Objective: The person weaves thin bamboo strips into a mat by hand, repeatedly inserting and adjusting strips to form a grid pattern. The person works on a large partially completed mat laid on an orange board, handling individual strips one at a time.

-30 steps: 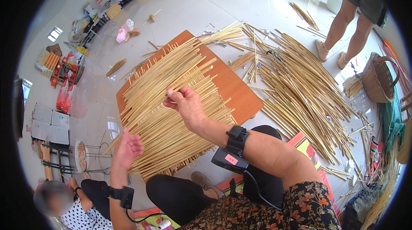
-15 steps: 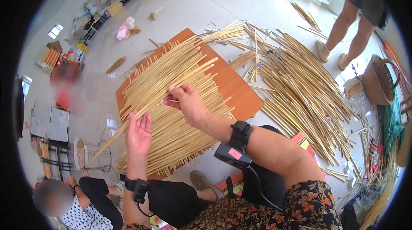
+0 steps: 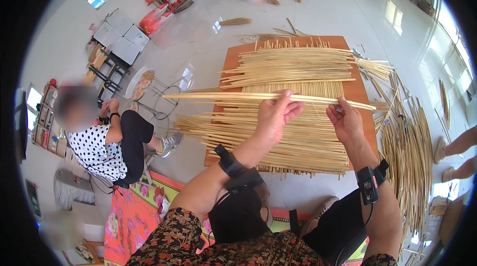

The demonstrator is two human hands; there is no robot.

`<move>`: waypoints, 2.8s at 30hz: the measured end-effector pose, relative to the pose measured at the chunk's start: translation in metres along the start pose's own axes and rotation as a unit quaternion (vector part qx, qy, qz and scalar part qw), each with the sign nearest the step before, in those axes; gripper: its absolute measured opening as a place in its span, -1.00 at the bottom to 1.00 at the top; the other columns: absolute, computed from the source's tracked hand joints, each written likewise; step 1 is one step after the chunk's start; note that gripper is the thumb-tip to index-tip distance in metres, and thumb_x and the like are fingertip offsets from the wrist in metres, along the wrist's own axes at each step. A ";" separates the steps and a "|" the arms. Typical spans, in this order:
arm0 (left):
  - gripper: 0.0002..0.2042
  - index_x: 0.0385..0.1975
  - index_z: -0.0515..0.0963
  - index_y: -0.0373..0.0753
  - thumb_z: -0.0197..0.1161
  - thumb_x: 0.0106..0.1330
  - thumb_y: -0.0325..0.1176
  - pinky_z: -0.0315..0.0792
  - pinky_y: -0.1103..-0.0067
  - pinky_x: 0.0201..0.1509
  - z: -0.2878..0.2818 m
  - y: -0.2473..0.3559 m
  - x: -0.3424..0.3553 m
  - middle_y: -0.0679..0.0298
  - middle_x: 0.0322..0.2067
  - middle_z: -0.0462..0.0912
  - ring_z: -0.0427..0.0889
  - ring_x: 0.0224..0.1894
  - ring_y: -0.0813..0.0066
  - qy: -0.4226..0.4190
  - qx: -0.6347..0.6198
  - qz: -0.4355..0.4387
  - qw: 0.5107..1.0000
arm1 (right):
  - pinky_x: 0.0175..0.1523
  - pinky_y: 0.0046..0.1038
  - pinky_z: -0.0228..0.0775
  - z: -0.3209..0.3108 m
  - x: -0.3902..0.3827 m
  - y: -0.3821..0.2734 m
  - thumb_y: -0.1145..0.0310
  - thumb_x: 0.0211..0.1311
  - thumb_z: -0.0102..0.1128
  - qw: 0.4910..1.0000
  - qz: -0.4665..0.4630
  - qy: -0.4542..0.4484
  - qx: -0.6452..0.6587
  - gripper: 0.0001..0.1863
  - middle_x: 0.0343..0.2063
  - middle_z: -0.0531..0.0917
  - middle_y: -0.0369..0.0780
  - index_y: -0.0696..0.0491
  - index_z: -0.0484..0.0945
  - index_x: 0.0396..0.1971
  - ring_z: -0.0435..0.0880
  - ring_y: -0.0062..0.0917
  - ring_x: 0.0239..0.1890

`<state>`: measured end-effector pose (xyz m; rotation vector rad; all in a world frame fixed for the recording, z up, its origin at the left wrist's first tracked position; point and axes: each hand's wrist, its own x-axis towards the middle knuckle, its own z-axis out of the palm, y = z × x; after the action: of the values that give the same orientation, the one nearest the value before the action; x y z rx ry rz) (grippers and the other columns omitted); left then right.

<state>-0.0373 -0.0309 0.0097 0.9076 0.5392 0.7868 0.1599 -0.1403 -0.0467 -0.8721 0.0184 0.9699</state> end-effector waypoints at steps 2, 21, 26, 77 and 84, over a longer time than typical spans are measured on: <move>-0.70 -0.01 0.53 -0.36 0.23 0.55 -0.20 0.71 0.41 0.04 -0.001 0.000 0.001 0.06 -0.07 0.69 0.76 -0.02 0.21 -0.014 0.006 0.008 1.000 | -0.08 -0.37 0.76 -0.002 0.002 -0.002 0.33 0.47 0.27 1.000 0.002 0.009 0.003 -0.84 -0.37 0.66 -0.22 0.13 0.59 -0.22 0.73 -0.46 -0.28; -0.75 -0.02 0.60 -0.36 0.26 0.52 -0.30 0.71 0.49 0.01 -0.022 0.031 -0.004 0.06 -0.02 0.73 0.77 -0.05 0.33 -0.095 0.062 0.077 0.991 | -0.15 -0.48 0.74 -0.022 0.018 -0.010 0.29 0.49 0.24 0.999 0.023 -0.028 0.037 -0.81 -0.36 0.66 -0.24 0.11 0.63 -0.13 0.72 -0.51 -0.30; -0.73 -0.03 0.60 -0.34 0.27 0.51 -0.24 0.71 0.45 0.01 -0.016 0.036 -0.002 0.07 -0.06 0.75 0.78 -0.05 0.29 -0.040 0.086 0.069 0.993 | -0.17 -0.49 0.70 -0.020 0.015 -0.016 0.29 0.50 0.23 0.994 0.016 -0.083 0.065 -0.79 -0.31 0.69 -0.19 0.09 0.62 -0.05 0.72 -0.49 -0.30; -0.70 -0.02 0.56 -0.36 0.37 0.44 -0.28 0.75 0.53 -0.10 -0.045 0.039 0.013 0.13 -0.14 0.72 0.78 -0.05 0.20 0.030 0.035 0.027 0.999 | -0.05 -0.33 0.77 0.019 -0.019 -0.035 0.33 0.45 0.27 0.995 -0.094 0.036 0.006 -0.73 -0.21 0.61 -0.09 0.21 0.44 -0.13 0.76 -0.32 -0.22; -0.79 -0.01 0.58 -0.26 0.27 0.51 -0.29 0.75 0.48 -0.06 -0.042 0.040 0.017 -0.05 -0.01 0.72 0.79 -0.06 0.20 -0.011 0.020 0.071 0.997 | -0.10 -0.39 0.78 -0.008 -0.008 -0.041 0.29 0.47 0.28 0.995 -0.096 0.032 0.011 -0.82 -0.34 0.71 -0.16 0.09 0.59 -0.26 0.81 -0.34 -0.25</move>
<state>-0.0714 0.0182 0.0203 0.9979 0.4758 0.8965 0.1872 -0.1618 -0.0229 -0.8667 -0.0003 0.7613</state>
